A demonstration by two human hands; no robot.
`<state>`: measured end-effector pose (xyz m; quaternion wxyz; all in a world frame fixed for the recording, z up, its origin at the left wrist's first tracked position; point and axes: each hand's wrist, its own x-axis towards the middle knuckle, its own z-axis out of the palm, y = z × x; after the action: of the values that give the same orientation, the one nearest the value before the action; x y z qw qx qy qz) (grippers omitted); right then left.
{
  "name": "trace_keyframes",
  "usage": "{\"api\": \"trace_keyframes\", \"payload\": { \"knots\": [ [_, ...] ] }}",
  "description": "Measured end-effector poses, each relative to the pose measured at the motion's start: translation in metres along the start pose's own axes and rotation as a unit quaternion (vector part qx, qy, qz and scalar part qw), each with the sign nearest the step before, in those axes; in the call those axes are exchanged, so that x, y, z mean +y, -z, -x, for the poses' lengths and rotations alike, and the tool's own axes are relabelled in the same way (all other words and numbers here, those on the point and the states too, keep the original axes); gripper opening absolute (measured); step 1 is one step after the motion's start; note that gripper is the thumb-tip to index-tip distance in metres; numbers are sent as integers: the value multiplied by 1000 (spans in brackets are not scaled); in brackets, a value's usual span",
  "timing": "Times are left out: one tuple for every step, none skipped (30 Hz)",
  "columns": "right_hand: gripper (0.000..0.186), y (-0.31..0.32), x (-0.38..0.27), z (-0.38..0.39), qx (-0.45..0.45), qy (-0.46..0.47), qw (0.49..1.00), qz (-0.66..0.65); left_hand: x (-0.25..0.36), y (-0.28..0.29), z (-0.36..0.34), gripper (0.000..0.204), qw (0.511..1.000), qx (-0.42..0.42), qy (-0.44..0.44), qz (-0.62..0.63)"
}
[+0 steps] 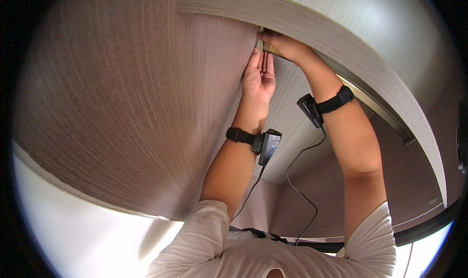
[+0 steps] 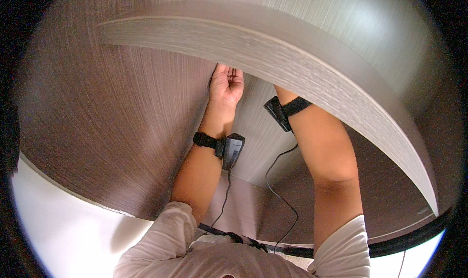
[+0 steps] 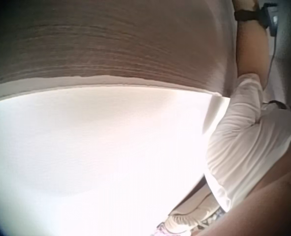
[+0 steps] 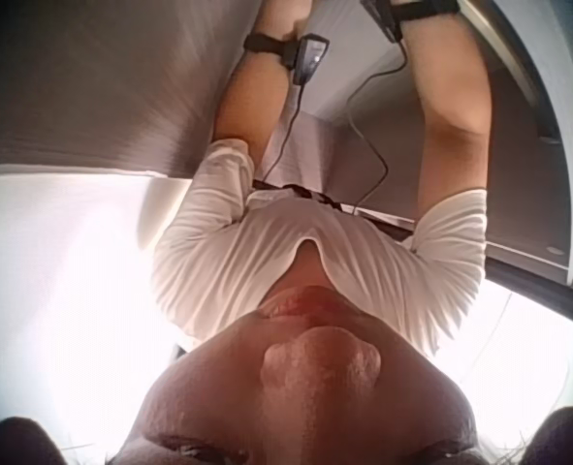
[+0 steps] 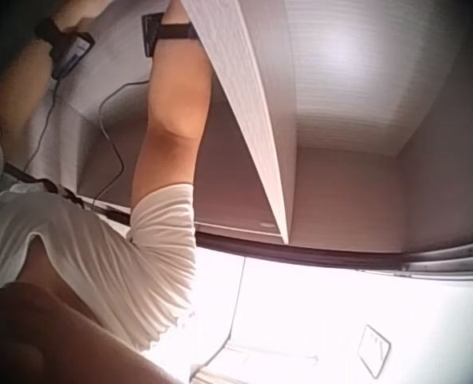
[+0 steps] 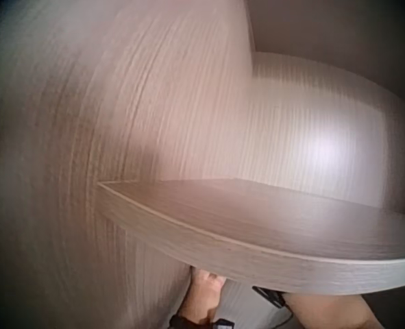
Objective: The person repairs a wardrobe by reaching inside a shelf to manipulate a metal rod and a small plastic component.
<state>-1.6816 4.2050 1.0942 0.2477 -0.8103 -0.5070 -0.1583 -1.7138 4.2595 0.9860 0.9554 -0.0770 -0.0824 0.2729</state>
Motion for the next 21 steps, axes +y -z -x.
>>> {"api": "trace_keyframes", "payload": {
  "knots": [
    [37,-1,0,0,6,-5,1000,1,0,0,0,12,1000,-2,1,2],
    [38,-2,0,0,13,-10,1000,3,0,0,-1,12,1000,-2,3,3],
    [38,-3,-1,0,15,-20,1000,-7,1,1,-1,12,1000,-2,5,4],
    [39,-3,-1,0,15,-25,999,-16,2,1,-2,11,1000,-3,6,5],
    [39,-4,-2,0,15,-31,999,-25,2,2,-2,11,1000,-2,3,2],
    [39,-4,-1,0,14,-34,999,-32,2,2,-2,11,1000,-1,2,-1],
    [40,-4,-1,0,15,-37,998,-38,2,2,-2,10,1000,-1,0,-4],
    [40,-4,-1,-1,17,-40,998,-43,1,2,-2,10,1000,-3,0,-5],
    [40,-4,-2,-1,21,-43,998,-48,1,2,-1,10,1000,-6,0,-7],
    [40,-4,-4,-1,20,-46,997,-52,1,2,-1,10,1000,-8,-1,-8],
    [40,-4,-5,-1,19,-49,997,-55,1,2,-1,10,1000,-5,-1,-8],
    [40,-2,-8,0,14,-52,997,-57,2,2,-1,10,1000,-3,-2,-8],
    [40,-2,-8,-1,12,-52,997,-58,3,2,-1,9,1000,0,-3,-9],
    [39,-2,-9,-1,10,-52,997,-59,3,2,-1,9,1000,-2,-3,-8],
    [39,-1,-8,-1,13,-51,997,-58,2,1,0,9,1000,-5,-2,-7],
    [39,-1,-7,-1,14,-48,997,-60,1,0,1,9,1000,-7,-1,-5],
    [38,0,-6,0,15,-46,997,-61,0,-1,2,10,1000,-7,-2,-3],
    [38,1,-8,1,11,-42,997,-67,0,0,3,10,1000,-6,-5,-1],
    [38,1,-8,2,11,-40,997,-70,-1,1,3,11,1000,-5,-8,2],
    [38,1,-8,3,11,-38,997,-73,-1,1,4,12,1000,-3,-11,2],
    [37,1,-7,4,17,-40,996,-72,-2,1,4,13,1000,-2,-11,2]
  ]
}}
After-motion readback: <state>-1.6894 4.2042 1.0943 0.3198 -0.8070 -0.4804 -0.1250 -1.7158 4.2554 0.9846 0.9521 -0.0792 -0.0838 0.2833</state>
